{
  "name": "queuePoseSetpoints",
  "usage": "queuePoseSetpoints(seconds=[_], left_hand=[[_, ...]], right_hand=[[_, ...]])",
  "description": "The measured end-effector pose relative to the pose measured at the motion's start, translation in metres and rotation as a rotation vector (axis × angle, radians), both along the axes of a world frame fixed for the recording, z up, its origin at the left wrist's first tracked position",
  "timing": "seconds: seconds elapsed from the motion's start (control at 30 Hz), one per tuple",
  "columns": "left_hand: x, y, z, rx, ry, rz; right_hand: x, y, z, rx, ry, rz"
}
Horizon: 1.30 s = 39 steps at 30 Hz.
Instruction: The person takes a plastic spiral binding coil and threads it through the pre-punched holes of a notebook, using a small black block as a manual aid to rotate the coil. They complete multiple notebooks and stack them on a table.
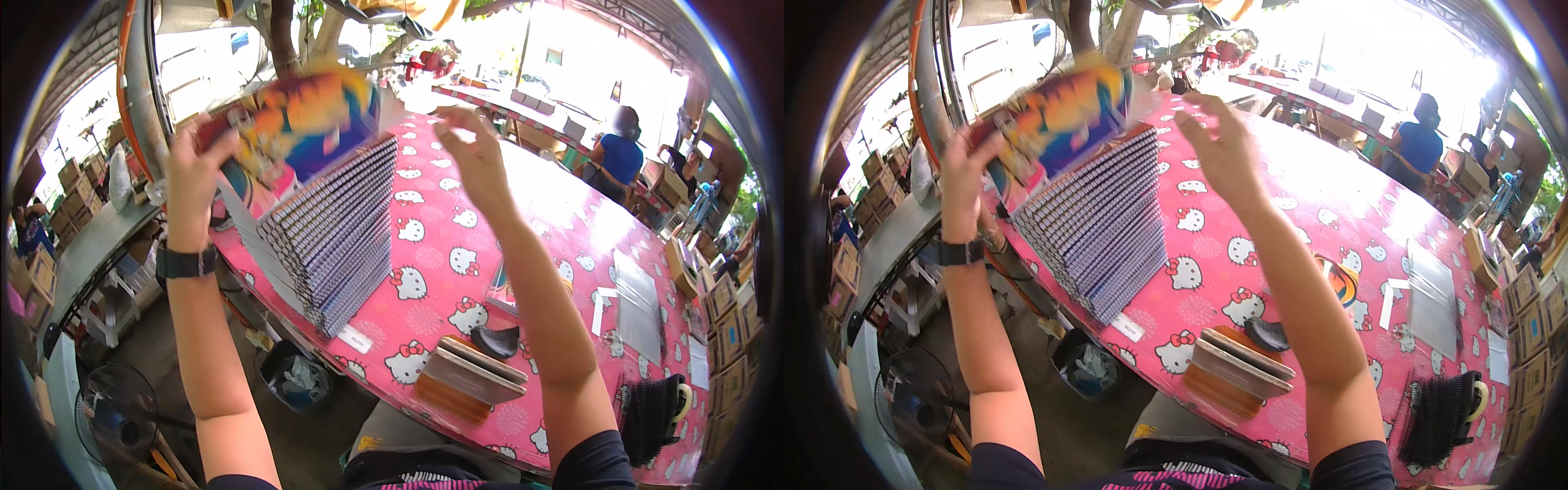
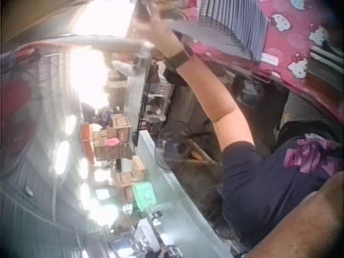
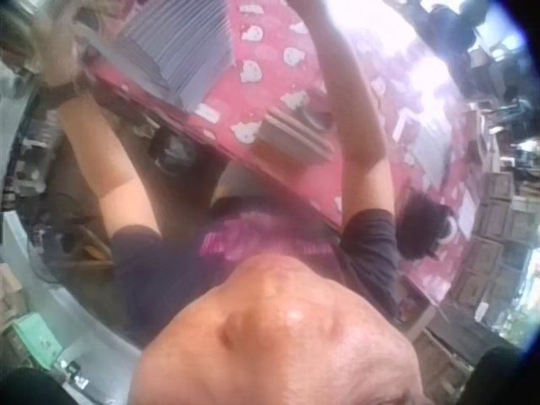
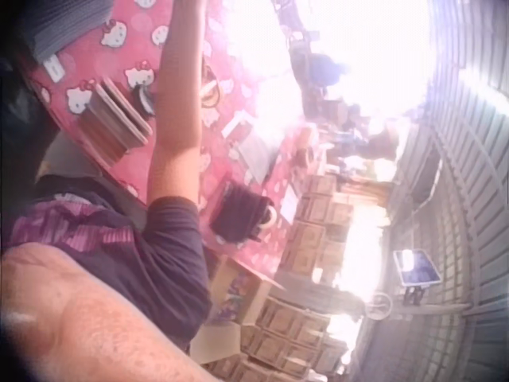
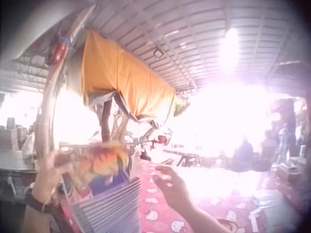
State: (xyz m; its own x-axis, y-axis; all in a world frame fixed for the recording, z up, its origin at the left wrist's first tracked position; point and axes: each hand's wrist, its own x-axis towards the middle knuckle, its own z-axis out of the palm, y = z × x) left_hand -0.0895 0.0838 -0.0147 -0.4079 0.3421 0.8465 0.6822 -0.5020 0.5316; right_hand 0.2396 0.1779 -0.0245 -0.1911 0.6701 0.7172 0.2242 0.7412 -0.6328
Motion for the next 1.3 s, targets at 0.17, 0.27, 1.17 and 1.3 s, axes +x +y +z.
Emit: queuePoseSetpoints(seconds=[0.17, 0.27, 1.17, 1.3], left_hand=[[-0.008, 0.010, -0.038, -0.414, -0.314, -0.181], [0.008, 0.020, -0.049, -0.142, -0.375, -0.331], [0.205, -0.084, -0.097, 0.352, 0.006, -0.368], [0.258, -0.072, -0.118, 0.062, 0.089, -0.529]], right_hand=[[-0.064, 0.059, -0.036, -0.112, 0.192, 0.218], [-0.094, 0.063, -0.043, -0.182, 0.298, 0.177], [0.340, -0.062, -0.260, -0.696, -0.196, -0.886], [0.296, -0.113, -0.188, -0.502, 0.215, -0.676]])
